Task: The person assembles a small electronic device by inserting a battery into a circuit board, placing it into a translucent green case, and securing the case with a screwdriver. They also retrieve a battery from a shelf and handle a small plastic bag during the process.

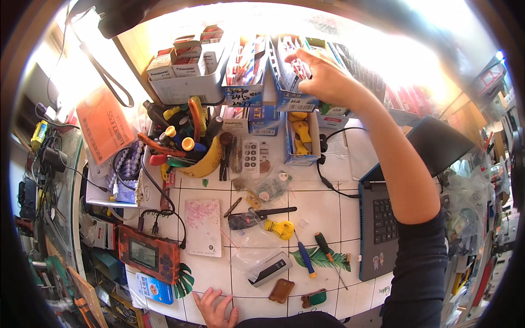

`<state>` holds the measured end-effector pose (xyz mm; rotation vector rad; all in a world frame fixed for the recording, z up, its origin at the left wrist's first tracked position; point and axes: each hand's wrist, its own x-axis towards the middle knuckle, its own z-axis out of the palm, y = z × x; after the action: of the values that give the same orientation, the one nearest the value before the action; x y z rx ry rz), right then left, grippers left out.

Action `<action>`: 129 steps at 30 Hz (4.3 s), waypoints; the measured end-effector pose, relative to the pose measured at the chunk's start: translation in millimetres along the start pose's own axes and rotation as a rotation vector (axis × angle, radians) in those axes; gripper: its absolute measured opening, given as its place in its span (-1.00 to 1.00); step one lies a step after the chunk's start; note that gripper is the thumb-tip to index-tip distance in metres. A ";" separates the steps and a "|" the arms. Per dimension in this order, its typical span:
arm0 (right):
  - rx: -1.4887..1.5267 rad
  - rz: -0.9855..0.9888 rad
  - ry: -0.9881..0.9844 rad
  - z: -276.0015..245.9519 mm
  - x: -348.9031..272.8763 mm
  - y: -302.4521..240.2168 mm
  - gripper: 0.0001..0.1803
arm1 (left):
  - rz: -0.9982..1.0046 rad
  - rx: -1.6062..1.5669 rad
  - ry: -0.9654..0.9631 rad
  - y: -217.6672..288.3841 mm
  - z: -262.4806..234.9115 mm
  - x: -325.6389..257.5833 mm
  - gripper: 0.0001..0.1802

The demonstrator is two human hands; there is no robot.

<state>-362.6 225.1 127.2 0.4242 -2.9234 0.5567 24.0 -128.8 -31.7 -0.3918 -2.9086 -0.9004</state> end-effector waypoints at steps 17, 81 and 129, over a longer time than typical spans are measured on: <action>0.298 0.176 0.097 3.1 25.4 -0.2 -0.78 | -0.026 -0.017 -0.022 4.1 -4.4 2.4 -0.57; 1.583 0.161 -0.309 -24.4 -314.7 -136.2 -0.65 | 0.303 -0.972 -0.459 164.3 -70.6 122.0 -0.75; 1.112 0.141 0.201 4.5 -332.3 -136.0 -0.75 | 0.416 -0.687 -0.236 169.6 -42.9 141.0 -0.51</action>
<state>-6.3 184.5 108.2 0.2176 -2.1836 2.0681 -67.8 13.1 116.4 -1.1543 -2.4350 -1.8353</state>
